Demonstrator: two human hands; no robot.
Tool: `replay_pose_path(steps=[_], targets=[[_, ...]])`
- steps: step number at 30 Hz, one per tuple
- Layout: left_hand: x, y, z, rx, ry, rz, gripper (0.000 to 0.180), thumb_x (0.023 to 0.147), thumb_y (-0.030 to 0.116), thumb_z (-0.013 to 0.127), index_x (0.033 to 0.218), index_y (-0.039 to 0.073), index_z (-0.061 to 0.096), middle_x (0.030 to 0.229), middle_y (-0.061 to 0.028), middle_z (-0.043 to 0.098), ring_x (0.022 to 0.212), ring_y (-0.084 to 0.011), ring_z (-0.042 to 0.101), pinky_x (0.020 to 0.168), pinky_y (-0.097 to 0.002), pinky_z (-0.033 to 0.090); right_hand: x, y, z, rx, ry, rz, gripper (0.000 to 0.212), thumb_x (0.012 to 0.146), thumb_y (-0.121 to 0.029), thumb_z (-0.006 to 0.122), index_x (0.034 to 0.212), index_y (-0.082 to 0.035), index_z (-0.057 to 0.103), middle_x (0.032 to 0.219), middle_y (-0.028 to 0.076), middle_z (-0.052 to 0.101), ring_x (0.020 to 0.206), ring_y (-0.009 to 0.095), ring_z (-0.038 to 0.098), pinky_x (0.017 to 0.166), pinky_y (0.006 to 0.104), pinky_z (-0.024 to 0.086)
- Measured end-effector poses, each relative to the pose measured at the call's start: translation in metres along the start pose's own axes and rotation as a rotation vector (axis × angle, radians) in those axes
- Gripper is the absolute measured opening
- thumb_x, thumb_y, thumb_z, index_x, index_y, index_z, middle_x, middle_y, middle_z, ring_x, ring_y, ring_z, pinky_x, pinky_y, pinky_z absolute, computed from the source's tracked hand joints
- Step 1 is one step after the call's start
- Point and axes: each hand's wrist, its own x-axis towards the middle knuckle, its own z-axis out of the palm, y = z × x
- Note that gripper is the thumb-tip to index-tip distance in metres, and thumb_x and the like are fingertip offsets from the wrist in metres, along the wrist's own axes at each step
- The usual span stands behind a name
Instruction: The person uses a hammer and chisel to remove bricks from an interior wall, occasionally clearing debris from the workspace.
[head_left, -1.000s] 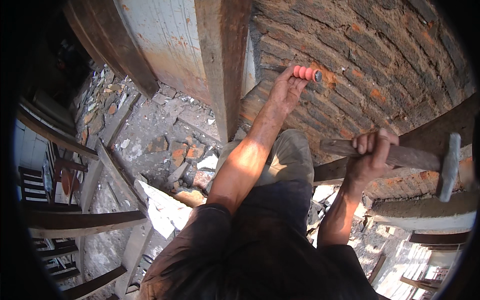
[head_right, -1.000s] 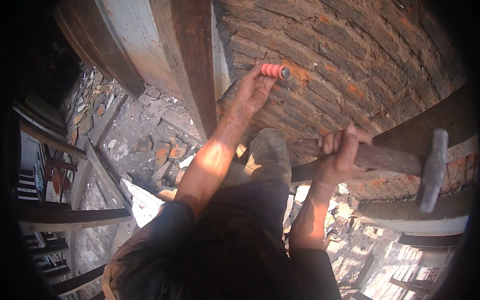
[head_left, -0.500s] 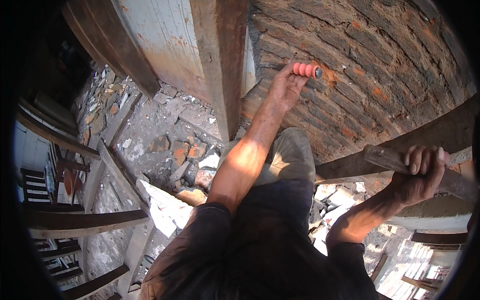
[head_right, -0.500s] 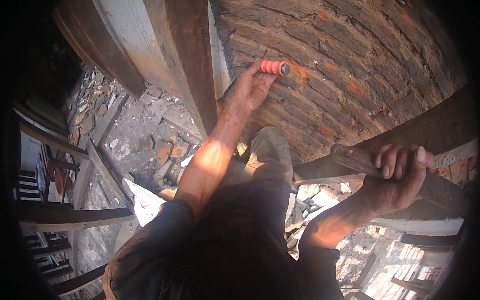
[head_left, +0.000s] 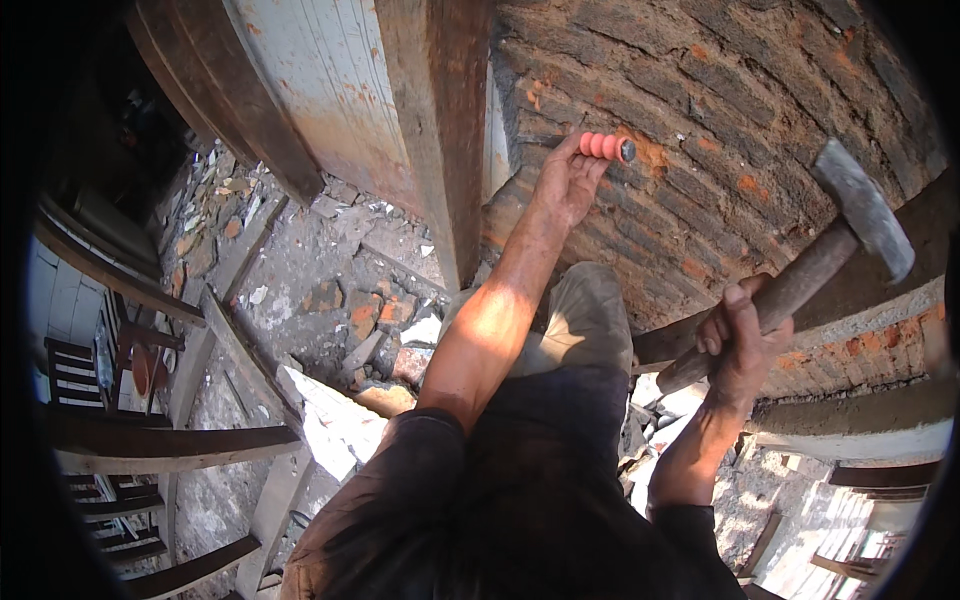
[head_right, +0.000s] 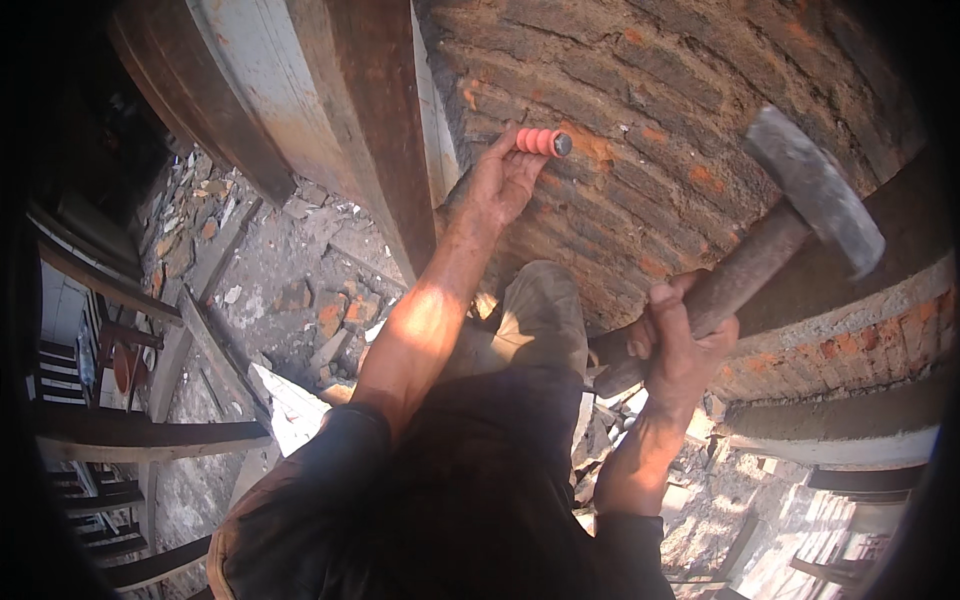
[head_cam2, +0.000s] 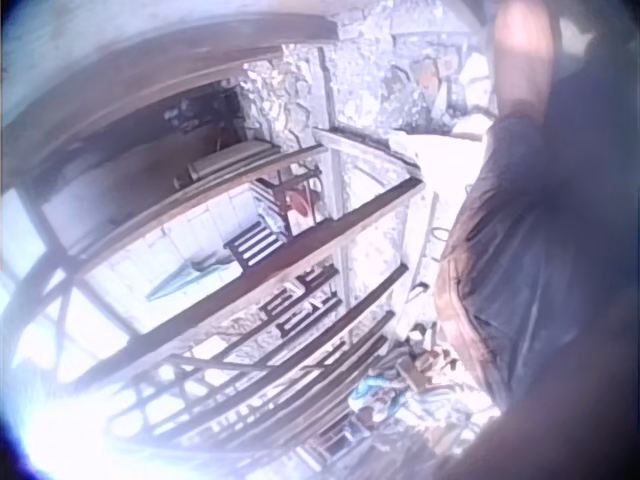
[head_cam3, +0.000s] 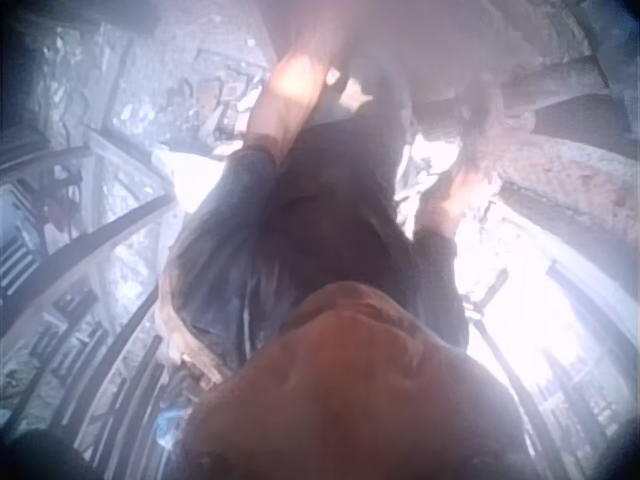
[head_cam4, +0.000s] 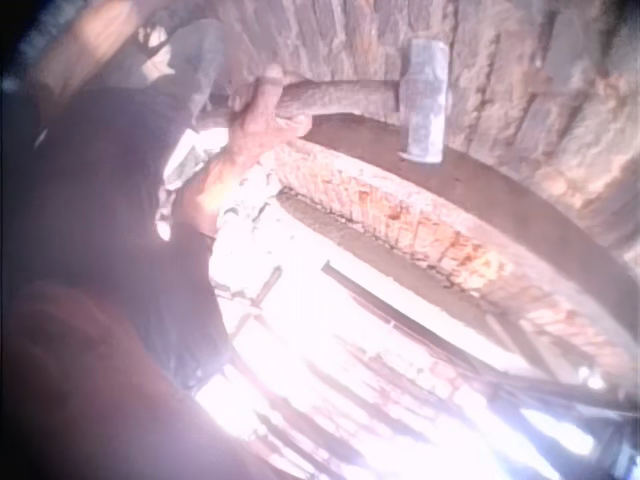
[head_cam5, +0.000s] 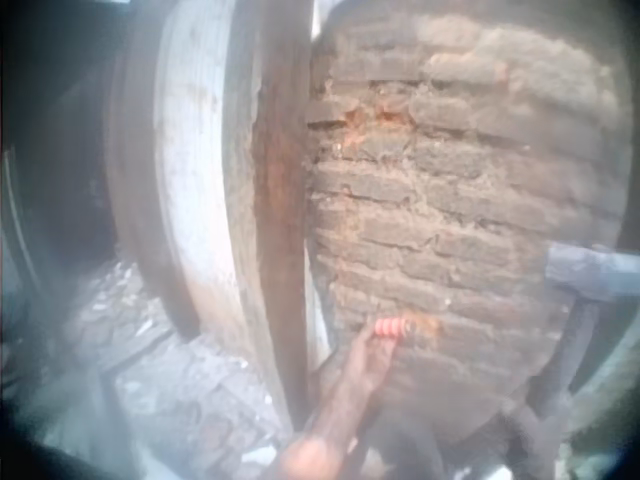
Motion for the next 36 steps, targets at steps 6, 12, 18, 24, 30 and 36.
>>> replay_pose_path(steps=[6,12,18,24,30,36], targets=[[-0.006,-0.001,0.009,0.011,0.017,-0.022,0.024,0.103,0.025,0.050,0.099,0.001,0.052,0.101,-0.0085,0.055,0.102,-0.0199,0.062,0.110,-0.0369,0.047,0.041,-0.034,-0.015,0.378,0.135,-0.543,0.022,0.096,-0.016,0.049,0.074,-0.013,0.048,0.052,-0.005,0.031,0.042,0.007,0.036,0.045,0.0259,0.038],[0.007,-0.004,-0.003,-0.036,-0.064,0.024,0.028,0.103,0.028,0.049,0.103,0.000,0.050,0.107,-0.0111,0.054,0.110,-0.0215,0.059,0.112,-0.0384,0.045,0.008,0.100,0.021,-0.104,-0.214,0.580,0.013,0.087,-0.002,0.061,0.084,-0.004,0.049,0.056,0.000,0.044,0.041,0.010,0.043,0.038,0.0254,0.036],[0.010,0.002,-0.006,0.021,-0.054,0.008,0.033,0.103,0.031,0.049,0.107,-0.002,0.050,0.110,-0.0128,0.054,0.114,-0.0227,0.058,0.112,-0.0379,0.045,-0.002,0.034,0.009,-0.099,-0.151,0.269,0.012,0.086,-0.005,0.065,0.085,-0.001,0.053,0.057,0.001,0.048,0.041,0.009,0.046,0.038,0.0255,0.036],[-0.003,-0.008,0.017,0.005,0.025,-0.070,0.028,0.104,0.026,0.048,0.105,-0.002,0.051,0.105,-0.0114,0.056,0.107,-0.0218,0.060,0.109,-0.0377,0.047,0.043,-0.047,-0.015,0.265,0.153,-0.378,0.014,0.092,-0.012,0.056,0.079,-0.012,0.050,0.054,-0.004,0.034,0.044,0.007,0.037,0.042,0.0249,0.035],[0.003,-0.004,-0.003,-0.054,0.004,-0.052,0.026,0.100,0.025,0.055,0.103,-0.001,0.052,0.105,-0.0107,0.057,0.108,-0.0219,0.061,0.108,-0.0377,0.048,0.016,0.094,0.031,-0.049,-0.140,0.417,0.011,0.086,-0.002,0.061,0.080,-0.004,0.052,0.056,0.000,0.045,0.041,0.010,0.043,0.039,0.0268,0.037],[0.005,0.002,-0.012,0.005,-0.016,-0.058,0.023,0.100,0.024,0.056,0.099,0.000,0.052,0.103,-0.0099,0.057,0.103,-0.0209,0.062,0.106,-0.0372,0.050,0.002,0.054,0.015,-0.030,-0.156,0.420,0.012,0.085,-0.003,0.064,0.082,-0.003,0.052,0.056,0.002,0.047,0.040,0.010,0.043,0.038,0.0265,0.035]])
